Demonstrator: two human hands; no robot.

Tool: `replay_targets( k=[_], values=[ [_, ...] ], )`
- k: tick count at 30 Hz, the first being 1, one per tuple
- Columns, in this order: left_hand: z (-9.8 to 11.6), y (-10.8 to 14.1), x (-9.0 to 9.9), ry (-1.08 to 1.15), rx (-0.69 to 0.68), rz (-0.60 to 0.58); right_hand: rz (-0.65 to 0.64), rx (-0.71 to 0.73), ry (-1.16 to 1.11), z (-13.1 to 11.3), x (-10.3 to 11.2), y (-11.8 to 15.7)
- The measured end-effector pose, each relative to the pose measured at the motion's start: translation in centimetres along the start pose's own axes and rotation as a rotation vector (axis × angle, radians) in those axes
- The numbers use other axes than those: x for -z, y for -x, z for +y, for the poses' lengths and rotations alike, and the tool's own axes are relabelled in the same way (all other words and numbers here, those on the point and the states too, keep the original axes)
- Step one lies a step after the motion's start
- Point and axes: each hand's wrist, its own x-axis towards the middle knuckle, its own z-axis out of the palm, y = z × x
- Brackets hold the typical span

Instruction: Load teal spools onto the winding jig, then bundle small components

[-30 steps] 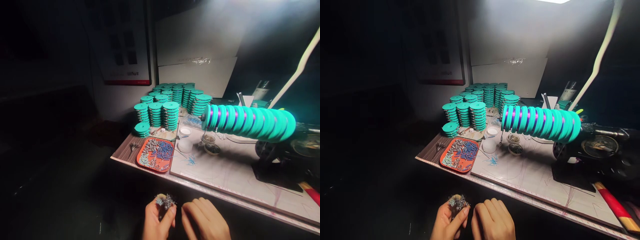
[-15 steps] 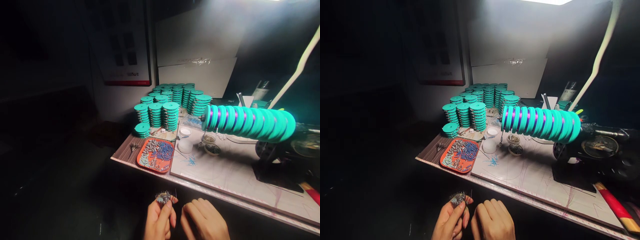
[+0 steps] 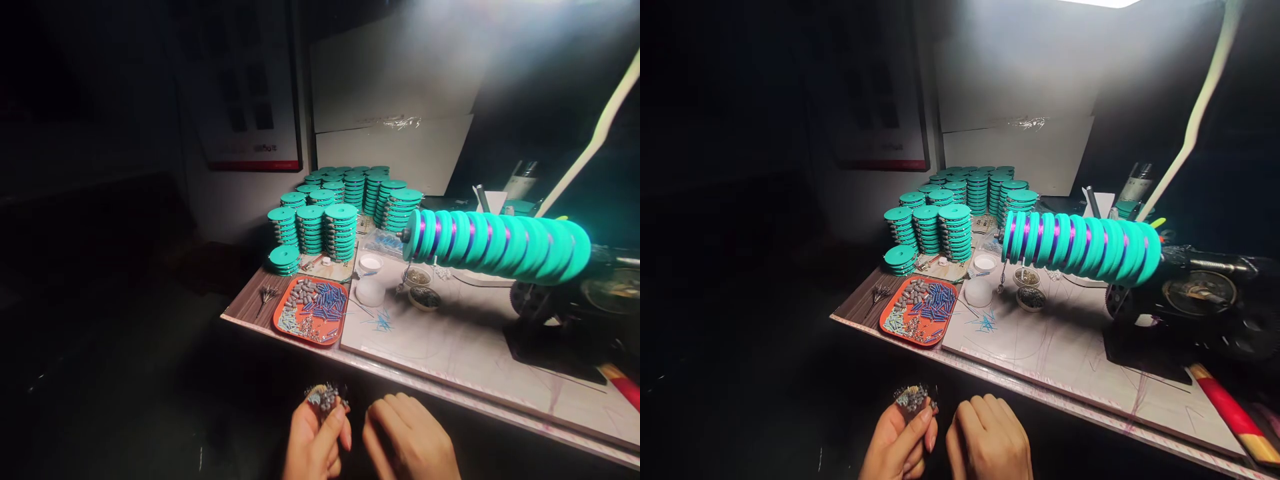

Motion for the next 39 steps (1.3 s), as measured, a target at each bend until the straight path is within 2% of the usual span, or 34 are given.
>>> replay_targets(
  k=[5, 10, 16, 20, 24, 29, 32, 35, 39],
  values=[
    [0.1, 0.1, 0.0, 0.02, -0.015, 0.032, -0.001, 0.08, 0.031, -0.4, -0.4, 0.4],
    [0.3, 0.0, 0.0, 0.011, -0.004, 0.027, 0.139, -0.004, 0.007, -0.9, -1.1, 0.5],
    [0.2, 0.0, 0.1, 0.0, 0.012, -0.014, 0.02, 0.057, -0.024, -0.4, -0.3, 0.2],
    [0.2, -0.1, 0.2, 0.036, 0.04, -0.039, 0.115, -0.036, -0.061, -0.4, 0.1, 0.0],
    [0.2, -0.4, 0.4, 0.061, 0.054, -0.039, 0.037, 0.077, -0.006, -0.4, -0.1, 0.3],
    [0.1, -0.5, 0.5, 0.079, 0.052, -0.047, 0.162, -0.008, -0.023, -0.7, -1.0, 0.9],
    [0.1, -0.3, 0.5, 0.068, 0.035, -0.037, 0.135, -0.014, -0.029, -0.8, -0.9, 0.8],
    [0.0, -0.3, 0.5, 0.036, 0.055, -0.076, 0.076, 0.011, -0.053, -0.6, -0.4, 0.4],
    [-0.1, -0.3, 0.5, 0.007, 0.044, -0.085, 0.143, -0.06, -0.107, -0.6, -0.1, 0.0]
  ],
)
